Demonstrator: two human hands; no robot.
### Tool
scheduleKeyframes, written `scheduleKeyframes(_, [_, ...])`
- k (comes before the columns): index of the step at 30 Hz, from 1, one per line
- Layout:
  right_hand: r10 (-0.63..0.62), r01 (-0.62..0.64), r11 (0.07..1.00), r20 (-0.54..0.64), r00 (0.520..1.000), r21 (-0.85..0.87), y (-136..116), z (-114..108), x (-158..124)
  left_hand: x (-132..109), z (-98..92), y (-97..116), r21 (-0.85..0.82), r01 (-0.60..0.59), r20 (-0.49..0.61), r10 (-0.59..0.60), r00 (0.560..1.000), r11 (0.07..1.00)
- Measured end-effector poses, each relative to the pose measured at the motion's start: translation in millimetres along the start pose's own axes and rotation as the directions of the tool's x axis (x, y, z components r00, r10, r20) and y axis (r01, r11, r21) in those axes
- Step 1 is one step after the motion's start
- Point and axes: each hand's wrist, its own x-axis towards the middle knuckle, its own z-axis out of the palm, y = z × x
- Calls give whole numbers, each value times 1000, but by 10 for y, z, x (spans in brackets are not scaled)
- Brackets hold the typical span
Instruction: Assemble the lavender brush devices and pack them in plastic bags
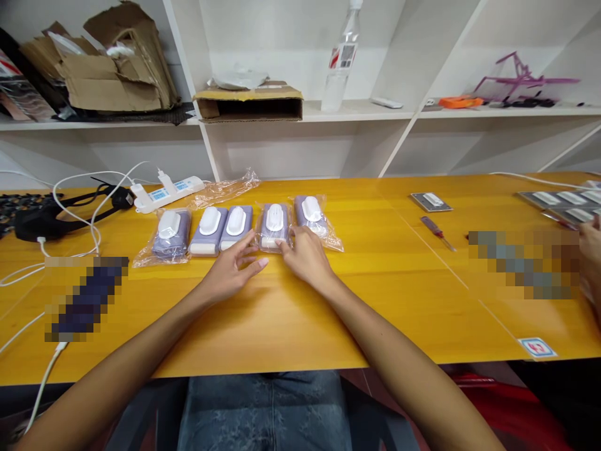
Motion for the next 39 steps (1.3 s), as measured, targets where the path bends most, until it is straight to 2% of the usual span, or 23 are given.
scheduleKeyframes(2, [-131, 118, 954, -27, 991, -277, -19, -5, -46, -8, -11, 6, 110, -72, -35, 76, 996, 991])
scheduleKeyframes(3, [-150, 133, 927, -21, 988, -351, -31, -7, -68, -8, -25, 12, 185, -121, -62, 135, 989, 975])
scheduleKeyframes(6, [-162, 131, 884, -32, 986, -449, -61, -16, -116, 16, -105, 38, 469, -270, -132, 369, 920, 841])
scheduleKeyframes(8, [-195, 149, 878, -55, 979, -454, -70, -22, -128, 48, -192, 44, 650, -291, -125, 477, 870, 702])
scheduleKeyframes(9, [-216, 166, 880, -64, 974, -446, -74, -24, -131, 67, -241, 37, 719, -280, -98, 492, 865, 636])
scheduleKeyframes(11, [-247, 199, 883, -61, 967, -424, -82, -26, -133, 105, -336, -1, 802, -252, -28, 456, 890, 541])
scheduleKeyframes(14, [-248, 220, 886, -15, 969, -408, -96, -21, -137, 154, -429, -99, 844, -244, 71, 352, 933, 478])
scheduleKeyframes(19, [-267, 242, 890, -10, 964, -386, -81, -6, -126, 202, -424, -162, 852, -257, 125, 300, 946, 455])
scheduleKeyframes(26, [-295, 266, 901, -36, 955, -342, -19, 0, -85, 119, -341, 4, 897, -223, 115, 284, 952, 383])
scheduleKeyframes(28, [-295, 265, 905, -42, 955, -333, -9, 0, -80, 93, -322, 52, 893, -224, 105, 302, 947, 391])
scheduleKeyframes(31, [-313, 281, 908, -60, 948, -311, 11, -5, -74, 149, -366, 138, 875, -222, 41, 390, 920, 431])
scheduleKeyframes(33, [-328, 294, 909, -72, 942, -296, 26, -12, -68, 293, -498, 204, 851, -194, -47, 439, 897, 488])
scheduleKeyframes(35, [-328, 294, 913, -81, 941, -283, 35, -22, -61, 533, -736, 262, 838, -97, -158, 409, 899, 536])
scheduleKeyframes(37, [-322, 289, 920, -89, 943, -265, 36, -32, -54, 837, -1058, 298, 821, 52, -251, 279, 927, 568])
scheduleKeyframes(39, [-311, 280, 928, -97, 945, -245, 29, -40, -45, 1149, -1398, 297, 755, 257, -371, 70, 926, 603])
